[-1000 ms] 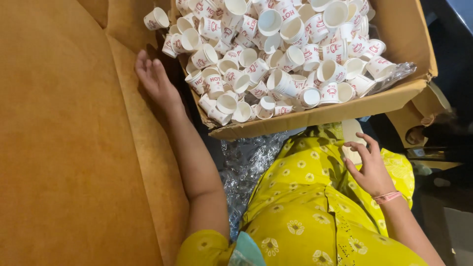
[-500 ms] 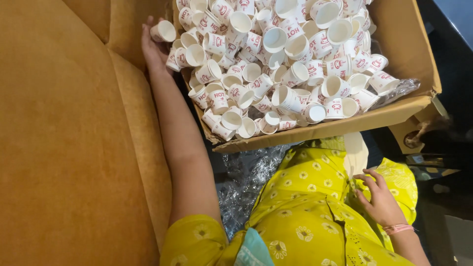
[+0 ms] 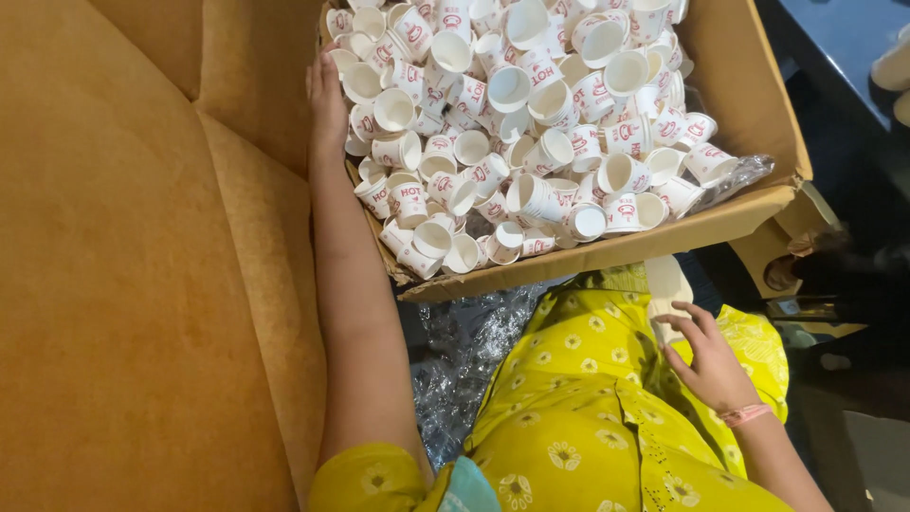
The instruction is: Stack paper cups and organize them on a table in a manufacturing setting.
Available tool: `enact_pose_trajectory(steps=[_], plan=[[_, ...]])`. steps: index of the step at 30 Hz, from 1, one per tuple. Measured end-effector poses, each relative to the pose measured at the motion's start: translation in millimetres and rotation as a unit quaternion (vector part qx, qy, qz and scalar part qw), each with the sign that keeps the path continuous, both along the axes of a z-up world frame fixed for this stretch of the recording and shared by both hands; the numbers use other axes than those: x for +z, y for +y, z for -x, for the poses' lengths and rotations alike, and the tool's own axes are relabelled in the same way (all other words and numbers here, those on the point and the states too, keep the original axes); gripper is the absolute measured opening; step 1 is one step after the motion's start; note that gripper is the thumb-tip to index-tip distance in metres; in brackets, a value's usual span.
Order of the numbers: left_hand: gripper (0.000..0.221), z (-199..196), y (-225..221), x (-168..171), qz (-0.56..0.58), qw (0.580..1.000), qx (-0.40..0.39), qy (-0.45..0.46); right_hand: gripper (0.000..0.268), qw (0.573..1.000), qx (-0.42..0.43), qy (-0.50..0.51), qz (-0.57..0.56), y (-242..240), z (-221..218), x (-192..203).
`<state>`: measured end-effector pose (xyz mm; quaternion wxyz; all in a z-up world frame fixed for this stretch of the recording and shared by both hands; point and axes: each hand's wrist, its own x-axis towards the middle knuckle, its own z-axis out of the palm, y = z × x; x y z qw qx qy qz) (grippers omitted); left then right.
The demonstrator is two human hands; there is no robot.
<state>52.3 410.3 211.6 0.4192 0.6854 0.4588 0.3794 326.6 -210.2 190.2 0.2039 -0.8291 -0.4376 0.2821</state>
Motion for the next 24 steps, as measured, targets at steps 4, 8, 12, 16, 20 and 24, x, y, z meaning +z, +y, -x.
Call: enact_pose_trajectory(steps=[4,8,12,16,20,24], plan=[[0.086,2.3,35.8,-44.4,-0.03,0.99,0.055,0.123,0.047,0.947,0.055,-0.106,-0.299,34.8,10.8,45.3],[0.095,5.7,21.4,-24.9,0.101,0.993,0.057,-0.035,0.052,0.895,0.115,-0.201,-0.382,84.5,17.0,94.1],[0.1,12.4,23.8,-40.1,0.107,0.99,0.036,-0.087,0.056,0.886,0.186,-0.325,-0.273,111.0,15.2,95.1],[0.095,9.1,22.0,-32.8,0.107,0.984,0.143,-0.001,0.038,0.897,0.184,-0.328,-0.233,118.6,11.7,86.1],[0.09,17.2,26.0,-35.8,0.026,0.994,0.102,-0.027,0.033,0.904,0.184,-0.28,-0.265,116.7,9.6,95.2],[0.087,17.1,-1.7,-4.7,0.028,0.984,0.133,0.118,0.032,0.899,0.179,-0.268,-0.296,117.5,5.3,90.5]])
